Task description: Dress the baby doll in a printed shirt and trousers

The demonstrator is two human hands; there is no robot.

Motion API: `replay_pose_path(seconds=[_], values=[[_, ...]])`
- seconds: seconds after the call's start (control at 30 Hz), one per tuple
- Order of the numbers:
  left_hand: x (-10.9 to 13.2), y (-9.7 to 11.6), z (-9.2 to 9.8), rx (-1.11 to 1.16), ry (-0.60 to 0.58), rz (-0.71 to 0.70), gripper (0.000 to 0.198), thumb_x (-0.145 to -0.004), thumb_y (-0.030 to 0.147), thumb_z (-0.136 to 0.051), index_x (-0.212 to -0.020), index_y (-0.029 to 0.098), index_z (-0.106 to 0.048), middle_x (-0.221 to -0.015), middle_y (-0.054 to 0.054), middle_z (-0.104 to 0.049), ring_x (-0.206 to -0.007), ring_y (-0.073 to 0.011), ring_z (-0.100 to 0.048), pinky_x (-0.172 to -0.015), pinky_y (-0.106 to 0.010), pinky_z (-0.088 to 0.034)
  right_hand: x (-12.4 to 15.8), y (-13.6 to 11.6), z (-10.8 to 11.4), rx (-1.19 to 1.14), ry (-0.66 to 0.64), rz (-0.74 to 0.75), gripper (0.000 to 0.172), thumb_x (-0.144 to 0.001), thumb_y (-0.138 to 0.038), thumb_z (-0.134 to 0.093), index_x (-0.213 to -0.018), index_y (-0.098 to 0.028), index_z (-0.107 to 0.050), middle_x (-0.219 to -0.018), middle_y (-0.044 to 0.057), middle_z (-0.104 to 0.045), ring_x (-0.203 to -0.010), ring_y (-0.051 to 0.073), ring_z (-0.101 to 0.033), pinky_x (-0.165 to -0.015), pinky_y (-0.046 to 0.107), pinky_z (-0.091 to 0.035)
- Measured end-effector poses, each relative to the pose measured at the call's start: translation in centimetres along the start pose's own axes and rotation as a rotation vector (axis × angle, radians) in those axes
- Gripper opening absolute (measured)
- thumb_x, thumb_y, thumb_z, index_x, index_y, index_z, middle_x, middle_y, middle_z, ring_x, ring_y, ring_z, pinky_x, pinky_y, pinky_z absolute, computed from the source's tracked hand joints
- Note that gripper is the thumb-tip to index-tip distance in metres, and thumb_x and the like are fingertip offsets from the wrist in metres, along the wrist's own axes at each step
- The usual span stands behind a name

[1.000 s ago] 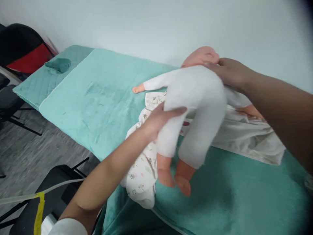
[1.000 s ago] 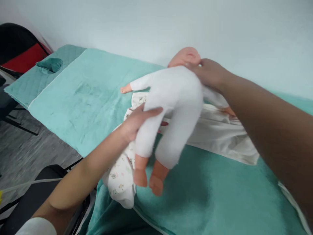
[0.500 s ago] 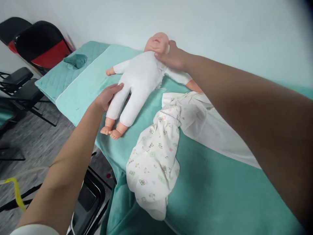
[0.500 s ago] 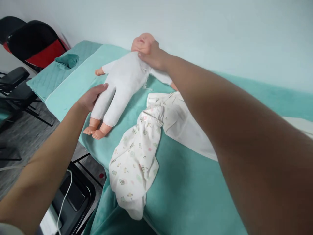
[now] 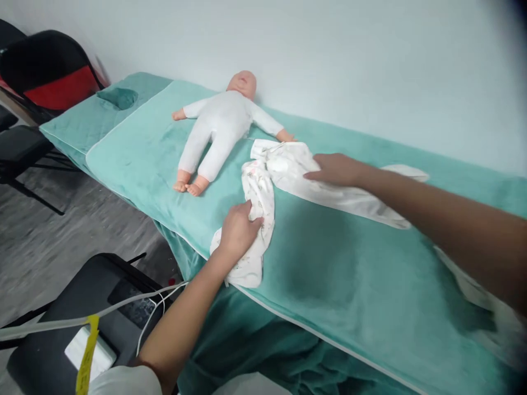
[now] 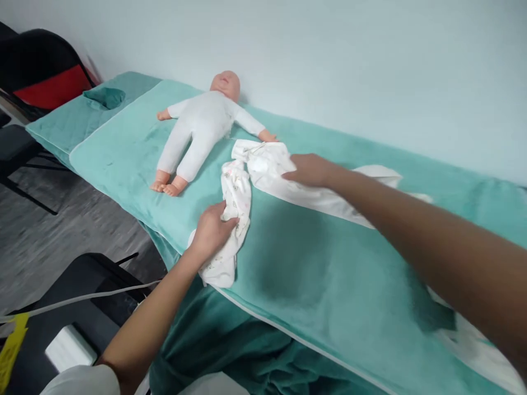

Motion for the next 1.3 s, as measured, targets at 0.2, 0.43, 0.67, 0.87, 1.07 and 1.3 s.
replay_pose_path(seconds=[0.2, 0.43, 0.67, 0.87, 1.07, 1.3], values=[[7.4, 11.1, 3.5, 0.200, 0.364, -0.814, 0.012, -0.096, 0.015, -0.060, -0.089, 0.020, -0.068, -0.101, -0.004, -0.071, -0.101, -0.0180, -0.066, -0.091, -0.032, -0.053, 11.6, -14.7, -2.9, 0.129, -0.268, 0.060, 0.024, -0.099, -0.040, -0.054, -0.085, -0.020, -0.051, -0.081, 0.001, -0.061, -0.072, 0.016, -0.054, -0.066, 0.029, -0.039], [10.6, 14.7, 8.0, 0.230, 0.476, -0.892, 0.033, -0.101, 0.038, -0.062, -0.131, 0.025, -0.057, -0.119, -0.007, -0.071, -0.112, -0.0203, -0.068, -0.104, -0.039, -0.053, 22.5, -24.4, 2.0, 0.057, -0.193, 0.403, 0.017, -0.104, -0.029, -0.053, -0.108, -0.020, -0.067, -0.111, 0.007, -0.068, -0.079, 0.014, -0.062, -0.067, 0.027, -0.046], [13.0, 12.3, 10.9, 0.467, 0.680, -0.727, 0.022, -0.093, 0.031, -0.075, -0.108, 0.022, -0.062, -0.098, -0.001, -0.066, -0.089, -0.0144, -0.065, -0.078, -0.028, -0.053, 26.1, -20.2, 3.9, 0.237, -0.059, 0.052, 0.049, -0.101, -0.059, -0.063, -0.133, -0.022, -0.063, -0.112, 0.008, -0.072, -0.079, 0.021, -0.069, -0.065, 0.030, -0.051], [16.4, 10.0, 9.9, 0.625, 0.777, -0.534, 0.028, -0.093, 0.037, -0.075, -0.114, 0.025, -0.061, -0.112, -0.005, -0.062, -0.105, -0.0182, -0.064, -0.094, -0.035, -0.054, 27.3, -17.7, -5.2, -0.056, -0.299, 0.083, 0.047, -0.106, -0.057, -0.049, -0.136, -0.024, -0.066, -0.133, 0.009, -0.071, -0.119, 0.031, -0.070, -0.103, 0.045, -0.057], [20.1, 9.9, 3.2, 0.291, 0.541, -0.645, 0.083, -0.092, 0.038, -0.073, -0.161, 0.025, -0.030, -0.159, -0.021, -0.044, -0.154, -0.0343, -0.044, -0.125, -0.060, -0.043, 28.4, -15.1, -9.0, -0.512, -0.022, 0.002, 0.053, -0.102, -0.061, -0.054, -0.135, -0.024, -0.071, -0.147, 0.012, -0.065, -0.138, 0.034, -0.062, -0.119, 0.053, -0.051], [18.7, -1.0, 1.7, 0.530, 0.572, -0.254, 0.060, -0.083, 0.030, -0.081, -0.136, 0.022, -0.057, -0.131, -0.015, -0.068, -0.122, -0.0268, -0.070, -0.110, -0.045, -0.059, 27.9, -18.7, -13.0, -0.499, -0.300, 0.069, 0.049, -0.102, -0.053, -0.061, -0.140, -0.024, -0.068, -0.145, 0.009, -0.066, -0.132, 0.032, -0.064, -0.122, 0.053, -0.048]])
Point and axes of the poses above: each hand's wrist, its own x-axis away from the middle knuckle, its own z-axis out of the back of the hand, y = z × x, the point moved 10 cm from there along -x, towards the middle knuckle
